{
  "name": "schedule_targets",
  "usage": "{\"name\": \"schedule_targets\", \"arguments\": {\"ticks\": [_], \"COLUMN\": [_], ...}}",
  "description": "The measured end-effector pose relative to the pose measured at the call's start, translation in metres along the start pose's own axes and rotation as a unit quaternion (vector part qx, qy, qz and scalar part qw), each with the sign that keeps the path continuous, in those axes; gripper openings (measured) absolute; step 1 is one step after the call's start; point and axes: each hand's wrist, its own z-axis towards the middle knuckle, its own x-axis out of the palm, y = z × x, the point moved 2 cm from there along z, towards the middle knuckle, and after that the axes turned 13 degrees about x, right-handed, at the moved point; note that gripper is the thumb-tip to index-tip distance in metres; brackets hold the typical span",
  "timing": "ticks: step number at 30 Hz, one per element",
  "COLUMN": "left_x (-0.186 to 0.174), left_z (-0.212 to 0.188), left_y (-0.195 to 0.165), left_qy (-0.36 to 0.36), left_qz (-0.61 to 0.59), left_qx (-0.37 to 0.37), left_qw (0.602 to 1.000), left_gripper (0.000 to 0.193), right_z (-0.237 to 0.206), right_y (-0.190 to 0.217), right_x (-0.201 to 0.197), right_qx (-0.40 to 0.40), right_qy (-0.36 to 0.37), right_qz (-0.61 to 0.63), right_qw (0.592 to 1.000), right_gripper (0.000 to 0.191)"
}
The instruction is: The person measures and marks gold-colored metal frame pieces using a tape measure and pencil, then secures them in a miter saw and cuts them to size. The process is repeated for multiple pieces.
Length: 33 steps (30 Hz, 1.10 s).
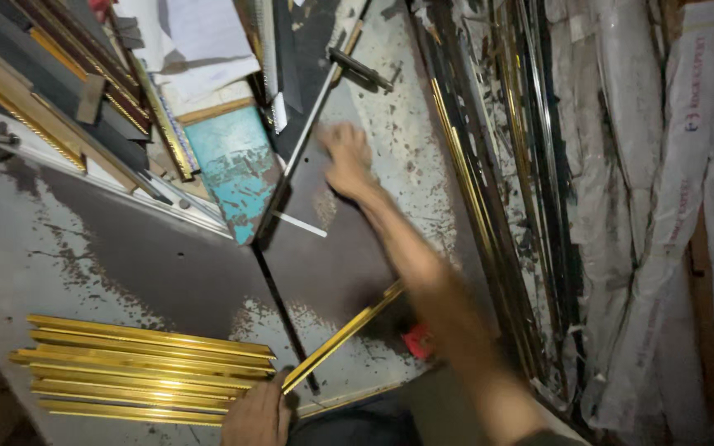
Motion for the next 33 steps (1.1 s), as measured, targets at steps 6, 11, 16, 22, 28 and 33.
{"name": "schedule_targets", "arguments": {"ticks": [6, 11, 16, 22, 28, 33], "left_x": [-0.021, -0.041, -0.043, -0.027, -0.039, -0.054], "left_z": [0.021, 0.056, 0.095, 0.107, 0.104, 0.125], "left_y": [0.003, 0.008, 0.023, 0.043, 0.069, 0.095], "left_qy": [-0.026, -0.097, -0.214, -0.240, -0.198, -0.202], "left_qz": [-0.054, -0.064, -0.078, 0.040, 0.107, 0.071], "left_qx": [-0.035, -0.079, -0.154, -0.221, -0.112, -0.065], "left_qw": [0.998, 0.990, 0.961, 0.944, 0.968, 0.975], "left_gripper": [0.047, 0.029, 0.019, 0.020, 0.037, 0.028], "right_z": [-0.137, -0.165, -0.132, -0.091, -0.039, -0.011], "right_y": [-0.059, -0.051, -0.022, 0.005, 0.001, 0.005], "right_x": [-0.036, -0.018, -0.002, 0.067, 0.044, 0.022], "right_qx": [-0.297, -0.235, -0.250, -0.158, -0.122, -0.102], "right_qy": [0.147, 0.190, -0.115, -0.200, -0.202, -0.171], "right_qz": [-0.050, -0.181, -0.220, -0.049, -0.081, -0.093], "right_qw": [0.942, 0.936, 0.936, 0.966, 0.968, 0.976], "right_gripper": [0.022, 0.020, 0.024, 0.078, 0.063, 0.066]}}
